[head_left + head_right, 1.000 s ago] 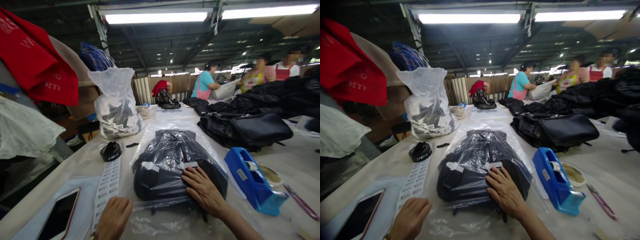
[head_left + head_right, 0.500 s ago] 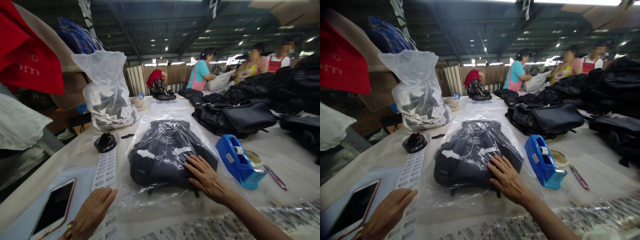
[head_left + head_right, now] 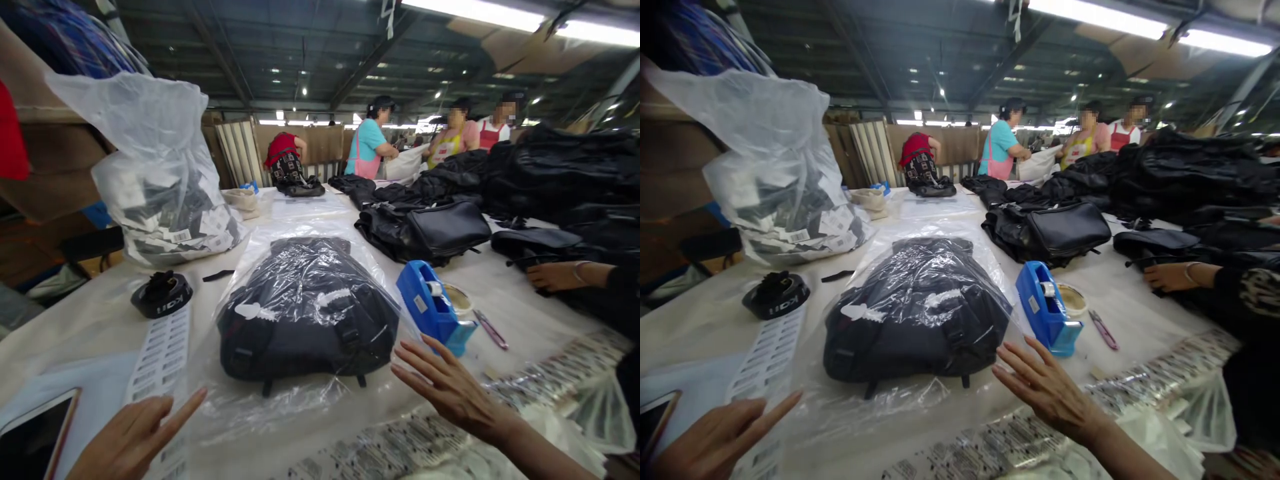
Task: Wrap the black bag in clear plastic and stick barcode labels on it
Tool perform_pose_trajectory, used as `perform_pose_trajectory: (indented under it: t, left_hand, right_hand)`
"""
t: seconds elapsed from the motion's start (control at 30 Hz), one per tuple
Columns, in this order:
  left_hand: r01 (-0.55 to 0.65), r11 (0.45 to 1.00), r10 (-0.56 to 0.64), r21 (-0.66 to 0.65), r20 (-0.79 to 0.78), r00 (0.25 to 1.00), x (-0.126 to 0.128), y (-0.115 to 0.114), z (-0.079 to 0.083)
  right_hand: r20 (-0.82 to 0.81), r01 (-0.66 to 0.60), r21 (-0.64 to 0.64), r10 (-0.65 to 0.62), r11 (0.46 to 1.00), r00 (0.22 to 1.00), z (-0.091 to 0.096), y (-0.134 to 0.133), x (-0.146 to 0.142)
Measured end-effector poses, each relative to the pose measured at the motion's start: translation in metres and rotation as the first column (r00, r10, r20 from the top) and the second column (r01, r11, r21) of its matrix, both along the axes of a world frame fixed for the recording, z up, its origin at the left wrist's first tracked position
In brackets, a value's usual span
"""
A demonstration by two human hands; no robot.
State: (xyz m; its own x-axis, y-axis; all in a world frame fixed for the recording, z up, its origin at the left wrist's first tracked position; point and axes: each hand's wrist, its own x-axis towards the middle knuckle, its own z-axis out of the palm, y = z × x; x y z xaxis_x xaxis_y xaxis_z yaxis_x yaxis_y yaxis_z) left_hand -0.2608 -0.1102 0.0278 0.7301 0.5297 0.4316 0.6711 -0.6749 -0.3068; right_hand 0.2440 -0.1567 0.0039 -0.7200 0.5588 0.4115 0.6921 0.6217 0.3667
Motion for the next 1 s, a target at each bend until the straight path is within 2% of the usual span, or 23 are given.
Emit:
perform_pose_trajectory:
  t: [0.07, 0.17, 0.3, 0.47, 0.6, 0.7, 0.8, 0.93, 1.0]
  left_hand:
    - [0.012, 1.000, -0.012, 0.022, -0.007, 1.000, 0.003, -0.002, 0.001]
    - [0.039, 0.999, -0.038, -0.011, 0.065, 0.997, 0.005, -0.003, 0.000]
    - [0.056, 0.997, -0.053, -0.045, 0.073, 0.996, 0.003, 0.002, -0.004]
    - [0.111, 0.993, -0.108, -0.035, 0.073, 0.991, 0.009, -0.001, -0.008]
    - [0.227, 0.974, -0.225, -0.026, 0.064, 0.972, 0.027, -0.007, -0.008]
    - [0.260, 0.966, -0.259, 0.002, -0.024, 0.965, 0.037, -0.004, -0.007]
    - [0.208, 0.978, -0.206, 0.030, -0.064, 0.976, 0.040, 0.000, -0.010]
    - [0.232, 0.972, -0.232, -0.031, -0.003, 0.973, 0.040, -0.004, -0.016]
    - [0.252, 0.965, -0.255, -0.068, -0.034, 0.966, 0.039, -0.008, -0.018]
  right_hand:
    - [0.011, -0.056, -0.003, 0.056, 0.998, 0.998, -0.005, 0.001, 0.002]
    - [-0.018, -0.105, -0.015, 0.105, 0.994, 0.994, -0.009, 0.001, 0.005]
    - [-0.050, -0.093, 0.005, 0.093, 0.996, 0.994, -0.010, -0.006, 0.003]
    - [0.019, -0.118, -0.053, 0.119, 0.992, 0.993, -0.006, -0.023, -0.019]
    - [0.100, -0.099, -0.077, 0.106, 0.992, 0.989, -0.011, -0.023, -0.040]
    - [-0.033, -0.047, -0.006, 0.046, 0.999, 0.998, -0.021, -0.017, -0.052]
    - [-0.207, 0.010, 0.047, 0.000, 0.999, 0.978, -0.027, -0.014, -0.062]
    - [-0.234, -0.013, 0.006, 0.014, 1.000, 0.972, -0.023, -0.015, -0.068]
    - [-0.270, -0.033, -0.020, 0.026, 0.999, 0.962, -0.020, -0.016, -0.069]
